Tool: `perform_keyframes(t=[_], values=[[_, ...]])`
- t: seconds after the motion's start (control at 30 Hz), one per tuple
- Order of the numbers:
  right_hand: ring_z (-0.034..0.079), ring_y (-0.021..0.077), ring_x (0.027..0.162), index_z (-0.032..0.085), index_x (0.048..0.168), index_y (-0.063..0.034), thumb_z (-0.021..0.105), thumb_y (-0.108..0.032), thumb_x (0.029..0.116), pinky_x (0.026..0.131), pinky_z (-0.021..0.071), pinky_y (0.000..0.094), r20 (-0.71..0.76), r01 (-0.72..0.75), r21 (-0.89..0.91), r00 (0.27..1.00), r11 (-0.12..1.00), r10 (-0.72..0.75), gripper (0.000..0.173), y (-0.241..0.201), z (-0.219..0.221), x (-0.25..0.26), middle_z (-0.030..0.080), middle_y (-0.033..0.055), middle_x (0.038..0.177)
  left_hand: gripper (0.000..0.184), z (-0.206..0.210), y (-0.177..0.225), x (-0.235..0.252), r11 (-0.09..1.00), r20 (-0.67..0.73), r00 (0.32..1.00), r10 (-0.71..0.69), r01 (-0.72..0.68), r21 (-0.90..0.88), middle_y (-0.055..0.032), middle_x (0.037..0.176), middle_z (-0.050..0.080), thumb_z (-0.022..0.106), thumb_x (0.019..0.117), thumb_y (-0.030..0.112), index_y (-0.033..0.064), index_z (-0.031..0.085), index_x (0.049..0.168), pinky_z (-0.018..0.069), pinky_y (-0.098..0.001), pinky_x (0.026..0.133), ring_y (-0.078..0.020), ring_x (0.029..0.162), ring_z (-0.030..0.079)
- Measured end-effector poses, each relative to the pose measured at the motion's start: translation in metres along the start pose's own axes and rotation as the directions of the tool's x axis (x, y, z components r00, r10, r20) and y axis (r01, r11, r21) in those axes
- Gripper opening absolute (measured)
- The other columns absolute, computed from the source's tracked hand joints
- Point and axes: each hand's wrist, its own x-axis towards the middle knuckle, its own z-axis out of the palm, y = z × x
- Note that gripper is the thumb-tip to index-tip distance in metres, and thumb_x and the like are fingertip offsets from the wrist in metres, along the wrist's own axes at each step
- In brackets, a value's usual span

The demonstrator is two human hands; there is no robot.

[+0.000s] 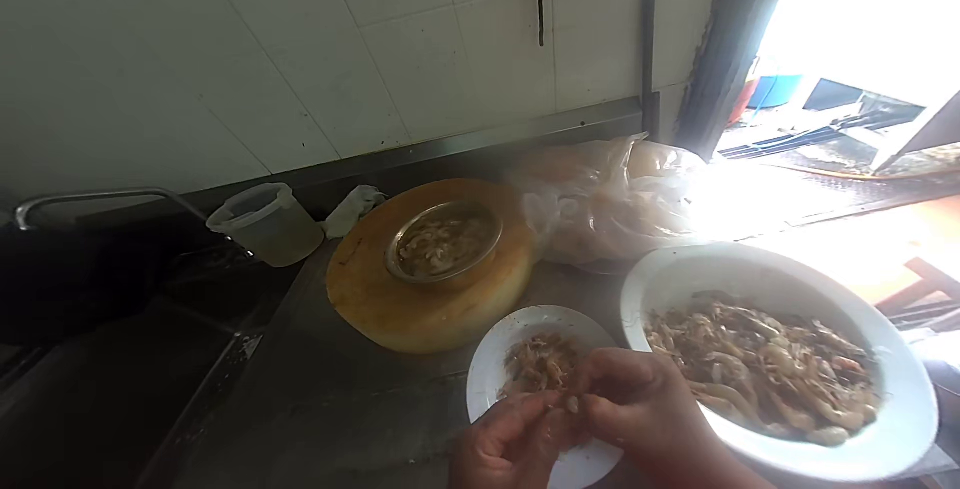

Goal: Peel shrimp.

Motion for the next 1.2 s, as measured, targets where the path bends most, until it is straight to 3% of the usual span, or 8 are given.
perform_keyframes(t=[0.3, 0.4, 0.47, 0.53, 0.67, 0.8, 1.0, 1.2], values=[[0.066, 0.0144, 0.062, 0.068, 0.088, -0.0076, 0.063, -0.006, 0.0907, 0.054, 0.0617, 0.0355, -0.101, -0.086, 0.213, 0.989, 0.973, 0.11, 0.006, 0.0, -0.006, 0.006, 0.064, 0.0043, 0.076, 0.015, -0.013, 0.01, 0.009, 0.824, 0.033, 0.942, -0.335, 0.309, -0.476, -0.013, 0.089, 0.072, 0.06, 0.1, 0.001, -0.0049, 0.072, 0.108, 0.0641, -0.044, 0.078, -0.0216, 0.075, 0.072], [0.067, 0.0134, 0.067, 0.071, 0.093, -0.0074, 0.055, -0.013, 0.0973, 0.058, 0.0617, 0.032, -0.12, 0.027, -0.157, 0.992, 0.987, -0.046, 0.017, -0.001, -0.013, 0.007, 0.067, 0.005, 0.083, 0.016, -0.022, 0.008, 0.011, 0.873, -0.02, 0.957, -0.29, 0.256, -0.414, -0.0125, 0.09, 0.072, 0.062, 0.1002, 0.005, -0.0037, 0.073, 0.107, 0.0639, -0.0444, 0.079, -0.0215, 0.076, 0.072], [0.069, 0.0077, 0.087, 0.077, 0.1, -0.016, 0.055, -0.034, 0.1047, 0.074, 0.0604, 0.0304, 0.031, 0.057, -0.622, 0.998, 0.781, -0.048, 0.029, 0.002, -0.012, 0.006, 0.073, -0.002, 0.097, 0.018, -0.026, 0.007, 0.013, 0.911, -0.045, 0.967, -0.252, 0.221, -0.348, -0.0145, 0.093, 0.072, 0.062, 0.1009, 0.008, -0.0046, 0.074, 0.108, 0.0638, -0.0438, 0.08, -0.0227, 0.079, 0.072], [0.068, 0.007, 0.109, 0.076, 0.116, -0.0206, 0.052, -0.049, 0.1056, 0.093, 0.0593, 0.0327, 0.124, 0.053, -0.746, 0.99, 0.664, 0.06, 0.039, 0.007, -0.005, 0.007, 0.073, -0.0031, 0.117, 0.02, -0.027, 0.006, 0.014, 0.946, -0.058, 0.976, -0.211, 0.189, -0.262, -0.0165, 0.097, 0.073, 0.061, 0.1018, 0.007, -0.0059, 0.073, 0.111, 0.064, -0.0429, 0.08, -0.0244, 0.082, 0.073], [0.073, 0.0156, 0.101, 0.065, 0.13, -0.0059, 0.071, -0.028, 0.0993, 0.082, 0.0669, 0.0337, 0.199, 0.058, -0.338, 0.98, 0.939, 0.011, 0.038, -0.002, 0.001, 0.012, 0.072, 0.004, 0.114, 0.017, -0.027, 0.0, 0.016, 0.995, -0.057, 0.996, -0.074, 0.07, -0.07, -0.0173, 0.099, 0.074, 0.064, 0.0995, 0.005, -0.0059, 0.073, 0.11, 0.0654, -0.0404, 0.08, -0.0262, 0.085, 0.075], [0.073, 0.0124, 0.085, 0.075, 0.105, -0.008, 0.073, -0.016, 0.0973, 0.073, 0.0656, 0.0285, 0.123, 0.067, -0.286, 0.992, 0.956, -0.032, 0.012, -0.005, 0.008, 0.012, 0.074, 0.0014, 0.099, 0.016, -0.023, -0.011, 0.018, 0.998, -0.073, 0.997, 0.012, -0.016, -0.055, -0.0167, 0.096, 0.073, 0.068, 0.0979, 0.008, -0.0043, 0.074, 0.106, 0.0659, -0.0412, 0.078, -0.0262, 0.082, 0.074], [0.075, 0.0232, 0.08, 0.072, 0.107, -0.0006, 0.07, -0.012, 0.0988, 0.072, 0.0681, 0.0399, 0.058, -0.035, -0.1, 0.997, 0.994, 0.041, 0.014, 0.002, 0.002, 0.006, 0.075, 0.0099, 0.097, 0.017, -0.028, -0.014, 0.024, 0.984, -0.165, 0.985, -0.049, 0.019, -0.18, -0.0166, 0.094, 0.07, 0.061, 0.1012, 0.007, -0.0052, 0.072, 0.105, 0.0643, -0.0423, 0.076, -0.0258, 0.08, 0.071], [0.072, 0.0123, 0.074, 0.074, 0.109, -0.0093, 0.065, -0.018, 0.1014, 0.062, 0.0644, 0.0306, -0.083, 0.094, -0.53, 0.983, 0.842, -0.162, 0.014, -0.04, 0.007, 0.043, 0.074, -0.0002, 0.093, 0.021, -0.038, -0.035, 0.032, 0.816, -0.03, 0.988, 0.154, -0.11, 0.568, -0.0012, 0.103, 0.076, 0.062, 0.1002, 0.017, 0.0105, 0.079, 0.111, 0.0613, -0.0284, 0.086, -0.008, 0.094, 0.072]])
